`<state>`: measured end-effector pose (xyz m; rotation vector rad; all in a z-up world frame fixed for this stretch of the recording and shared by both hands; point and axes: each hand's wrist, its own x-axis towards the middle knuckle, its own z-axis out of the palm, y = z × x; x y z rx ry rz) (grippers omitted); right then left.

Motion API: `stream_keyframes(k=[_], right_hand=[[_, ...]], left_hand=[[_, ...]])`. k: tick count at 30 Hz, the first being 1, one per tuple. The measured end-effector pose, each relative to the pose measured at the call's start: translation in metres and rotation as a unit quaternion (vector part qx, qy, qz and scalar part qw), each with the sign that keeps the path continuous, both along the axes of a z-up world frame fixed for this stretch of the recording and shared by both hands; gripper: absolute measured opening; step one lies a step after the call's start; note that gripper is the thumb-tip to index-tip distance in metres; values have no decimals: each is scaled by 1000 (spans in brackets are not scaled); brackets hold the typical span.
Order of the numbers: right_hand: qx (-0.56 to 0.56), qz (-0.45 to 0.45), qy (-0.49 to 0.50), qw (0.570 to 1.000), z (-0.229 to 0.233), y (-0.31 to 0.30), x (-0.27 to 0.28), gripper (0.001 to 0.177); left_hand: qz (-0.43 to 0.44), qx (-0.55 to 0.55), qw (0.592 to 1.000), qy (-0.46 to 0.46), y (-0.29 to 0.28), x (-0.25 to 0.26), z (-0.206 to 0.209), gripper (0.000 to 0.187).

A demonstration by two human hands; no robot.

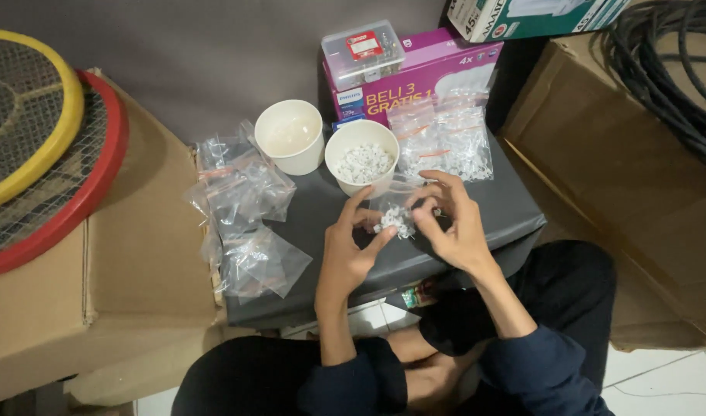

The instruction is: Sorting and bagging small white plastic components into individual zip-lock bags.

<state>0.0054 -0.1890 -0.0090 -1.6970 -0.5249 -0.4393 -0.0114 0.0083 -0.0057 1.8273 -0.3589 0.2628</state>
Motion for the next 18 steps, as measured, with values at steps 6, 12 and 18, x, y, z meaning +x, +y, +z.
stream_keyframes(k=[6, 12, 18], right_hand=[[-129, -12, 44, 991, 16, 8, -11, 68], [-171, -33, 51, 983, 8, 6, -11, 71], [-125, -29, 62, 990, 29, 11, -17, 77]], left_hand=[[29, 19, 999, 17, -7, -7, 16, 52], [38, 35, 999, 11, -10, -5, 9, 43], [13, 24, 998, 50, -8, -12, 23, 46]])
